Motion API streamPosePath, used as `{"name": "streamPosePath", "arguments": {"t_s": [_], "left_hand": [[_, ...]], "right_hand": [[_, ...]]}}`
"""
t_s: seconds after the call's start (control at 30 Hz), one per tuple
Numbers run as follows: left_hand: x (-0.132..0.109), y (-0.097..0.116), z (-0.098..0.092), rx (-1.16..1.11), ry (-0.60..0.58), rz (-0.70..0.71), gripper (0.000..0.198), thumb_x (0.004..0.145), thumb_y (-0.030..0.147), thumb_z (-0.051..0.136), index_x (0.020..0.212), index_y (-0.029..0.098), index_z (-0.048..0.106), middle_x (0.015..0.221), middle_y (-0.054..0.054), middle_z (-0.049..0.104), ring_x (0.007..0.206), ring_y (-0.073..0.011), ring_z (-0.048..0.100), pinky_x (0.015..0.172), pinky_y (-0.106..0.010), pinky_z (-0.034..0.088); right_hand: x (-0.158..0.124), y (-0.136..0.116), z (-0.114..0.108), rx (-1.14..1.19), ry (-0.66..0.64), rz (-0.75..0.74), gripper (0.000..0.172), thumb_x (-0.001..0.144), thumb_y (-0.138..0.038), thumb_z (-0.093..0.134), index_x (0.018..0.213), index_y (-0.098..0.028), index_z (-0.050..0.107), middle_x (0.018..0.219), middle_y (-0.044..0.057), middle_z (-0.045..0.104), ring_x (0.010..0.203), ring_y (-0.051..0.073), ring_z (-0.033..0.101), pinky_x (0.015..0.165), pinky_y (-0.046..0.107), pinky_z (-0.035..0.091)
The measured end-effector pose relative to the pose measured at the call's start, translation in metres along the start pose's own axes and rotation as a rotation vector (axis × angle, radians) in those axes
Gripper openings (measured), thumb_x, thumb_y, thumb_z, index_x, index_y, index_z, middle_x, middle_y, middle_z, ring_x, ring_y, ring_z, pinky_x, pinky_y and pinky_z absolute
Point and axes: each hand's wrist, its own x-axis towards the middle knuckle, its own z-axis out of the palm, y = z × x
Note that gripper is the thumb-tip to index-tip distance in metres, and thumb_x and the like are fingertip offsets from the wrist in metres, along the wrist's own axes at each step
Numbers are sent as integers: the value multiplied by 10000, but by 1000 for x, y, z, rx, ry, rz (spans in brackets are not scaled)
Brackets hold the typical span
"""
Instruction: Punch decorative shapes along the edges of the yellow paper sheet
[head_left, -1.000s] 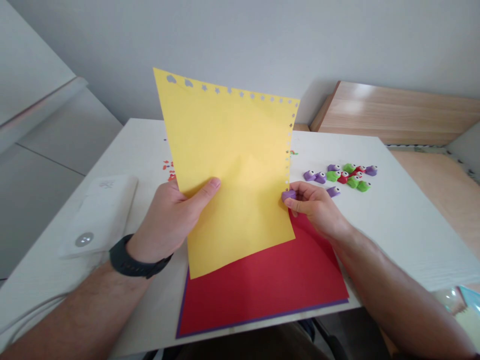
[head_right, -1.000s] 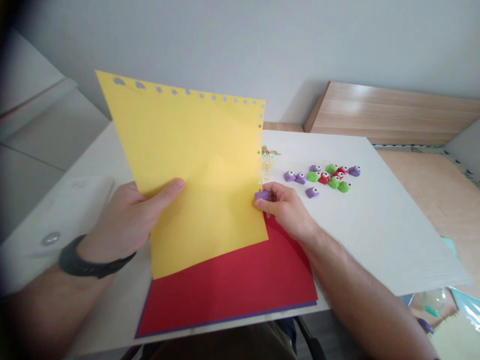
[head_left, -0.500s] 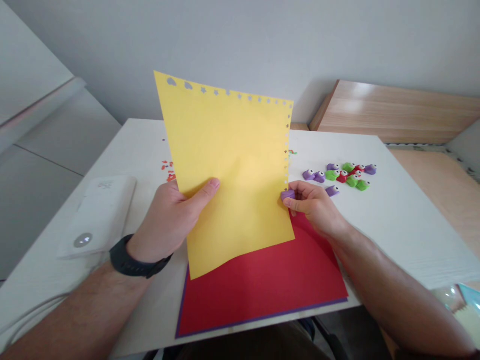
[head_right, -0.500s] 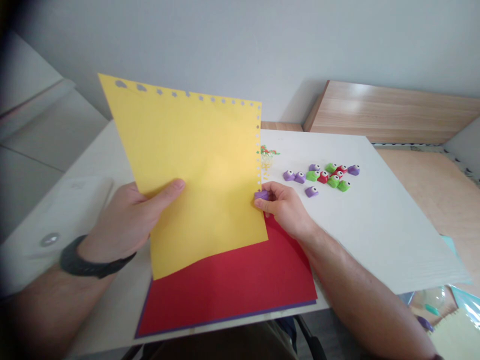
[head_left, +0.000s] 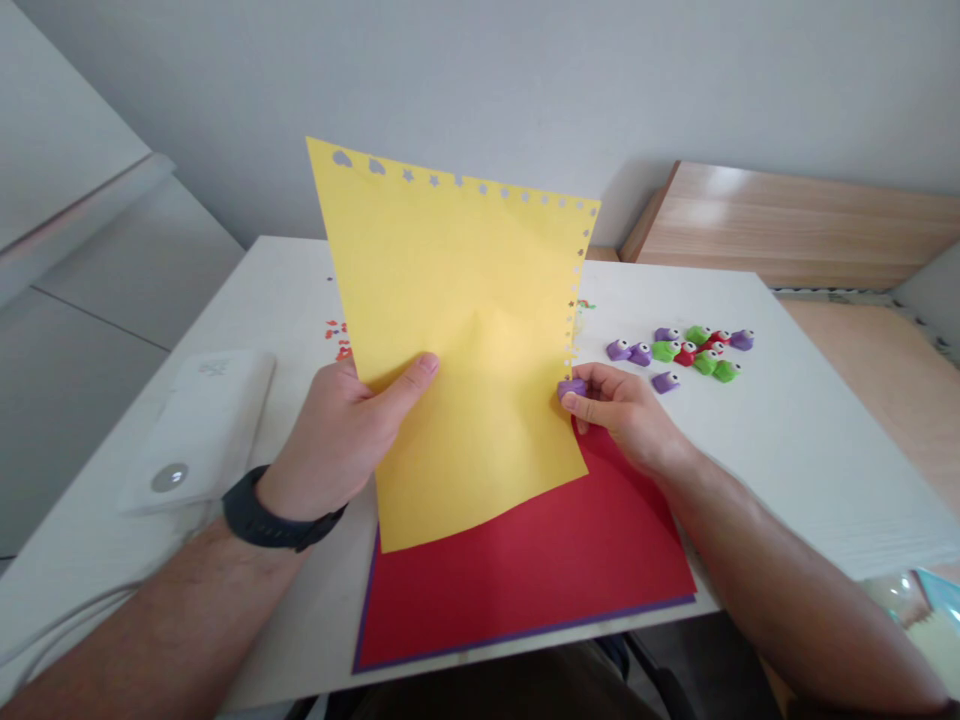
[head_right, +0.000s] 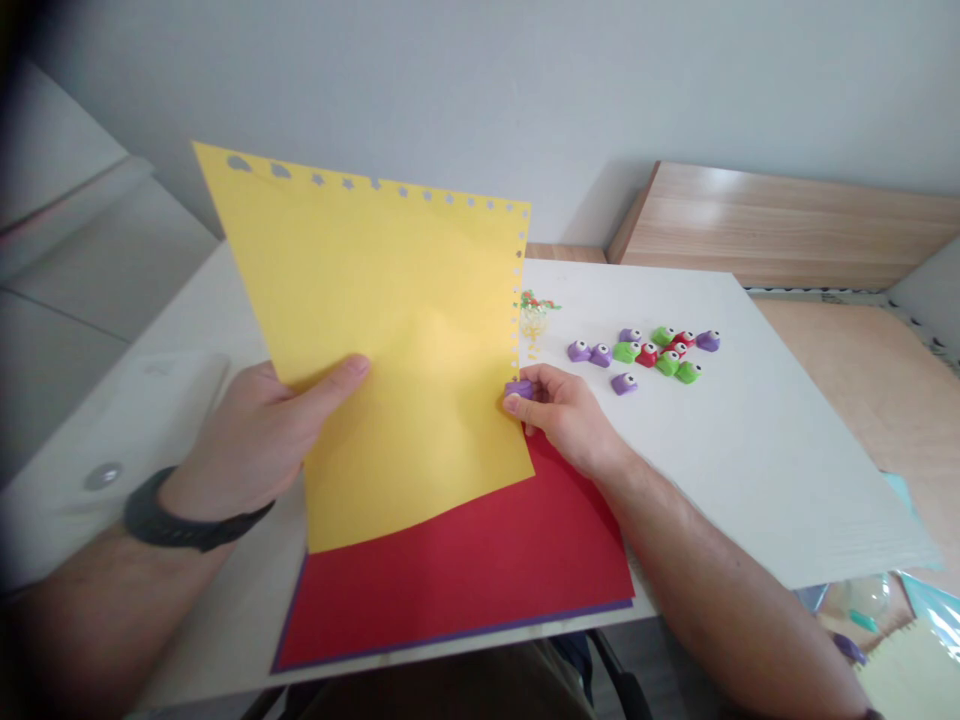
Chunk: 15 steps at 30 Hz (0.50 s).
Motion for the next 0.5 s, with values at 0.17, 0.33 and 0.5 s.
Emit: {"name": "streamPosePath", "arguments": {"t_s": [0.17, 0.33, 0.5], "left_hand": [[-1, 1, 0, 11, 10, -12, 527, 863, 471, 830, 1330, 240, 754, 1398, -82, 729, 1337, -335, 664, 1135, -467, 556], [0, -1, -2, 27, 14, -6, 555, 851, 470, 836, 1348, 241, 745, 1404, -78, 726, 1331, -340, 666, 1134, -469, 555], [2, -2, -2, 22, 8, 2, 551, 870, 453, 823, 1373, 248, 730, 1431, -75, 710, 1346, -328, 658, 1131, -446, 559]], "right_hand": [[-1, 4, -2, 3, -15, -29, 316, 816, -410, 872, 997, -199, 721, 844, 5, 674, 638, 130, 532, 619, 299, 422], [-1, 6, -7, 40, 29, -63, 329, 833, -405, 864, 1054, -212, 716, 801, -4, 663, 613, 136, 536, 610, 309, 416], [2, 7, -10, 70, 134, -97, 304, 875, -404, 825, 1076, -203, 715, 808, 16, 671, 615, 147, 545, 580, 316, 398]]}}
